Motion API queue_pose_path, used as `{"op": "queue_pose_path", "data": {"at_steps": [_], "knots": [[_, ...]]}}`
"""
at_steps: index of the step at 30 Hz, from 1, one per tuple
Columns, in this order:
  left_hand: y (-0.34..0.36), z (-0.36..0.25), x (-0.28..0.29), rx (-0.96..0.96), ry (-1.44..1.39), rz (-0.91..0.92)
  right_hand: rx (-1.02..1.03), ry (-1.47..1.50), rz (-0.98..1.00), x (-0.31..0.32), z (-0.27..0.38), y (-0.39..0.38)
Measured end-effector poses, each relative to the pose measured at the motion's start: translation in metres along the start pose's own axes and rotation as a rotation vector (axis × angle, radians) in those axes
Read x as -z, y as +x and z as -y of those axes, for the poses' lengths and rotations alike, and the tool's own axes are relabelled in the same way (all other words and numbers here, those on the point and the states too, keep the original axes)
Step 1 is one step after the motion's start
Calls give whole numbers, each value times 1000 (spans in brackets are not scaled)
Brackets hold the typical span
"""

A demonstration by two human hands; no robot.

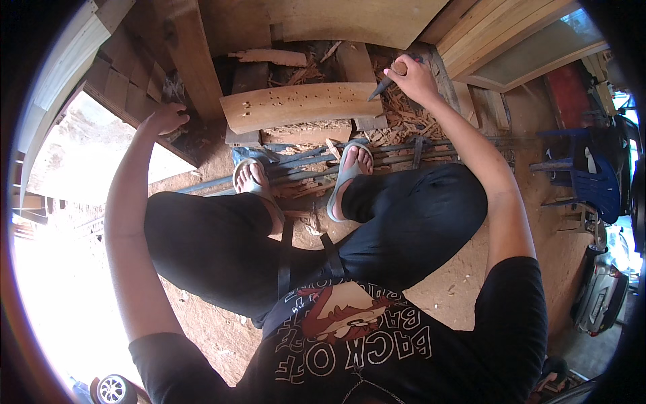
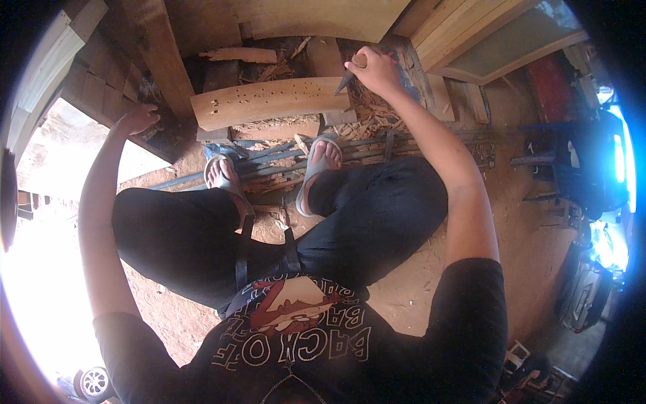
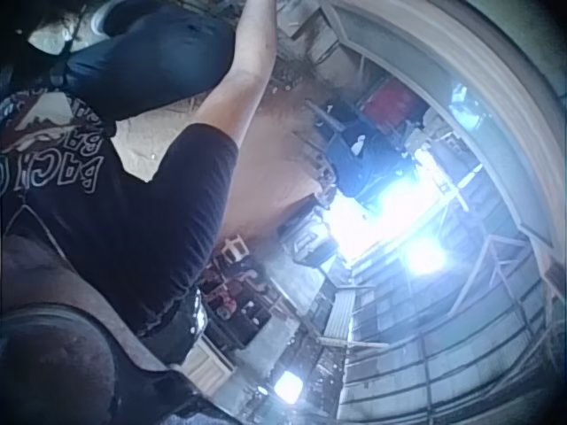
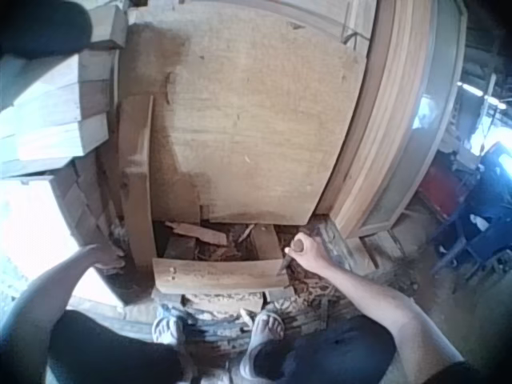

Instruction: The person uses a chisel and hammer to carve a series of holes into a wooden plank. They repeatedly position the chisel and strike it with the hammer to remove wood chips.

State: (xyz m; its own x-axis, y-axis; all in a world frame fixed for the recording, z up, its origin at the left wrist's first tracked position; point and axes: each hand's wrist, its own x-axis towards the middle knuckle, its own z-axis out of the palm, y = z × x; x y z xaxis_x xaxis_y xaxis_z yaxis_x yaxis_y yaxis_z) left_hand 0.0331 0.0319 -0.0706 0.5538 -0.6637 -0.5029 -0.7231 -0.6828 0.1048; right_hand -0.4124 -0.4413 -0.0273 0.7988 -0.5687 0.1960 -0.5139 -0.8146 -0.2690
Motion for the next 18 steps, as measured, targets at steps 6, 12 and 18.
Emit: {"op": "queue_pose_path", "data": {"at_steps": [6, 12, 18], "knots": [[1, 2, 2, 17, 8, 17, 31, 10, -33, 2, 1, -1], [1, 21, -4, 42, 76, -38, 131, 20, -18, 2, 12, 1], [4, 25, -11, -18, 80, -106, 232, 32, -4, -5, 35, 3]]}}
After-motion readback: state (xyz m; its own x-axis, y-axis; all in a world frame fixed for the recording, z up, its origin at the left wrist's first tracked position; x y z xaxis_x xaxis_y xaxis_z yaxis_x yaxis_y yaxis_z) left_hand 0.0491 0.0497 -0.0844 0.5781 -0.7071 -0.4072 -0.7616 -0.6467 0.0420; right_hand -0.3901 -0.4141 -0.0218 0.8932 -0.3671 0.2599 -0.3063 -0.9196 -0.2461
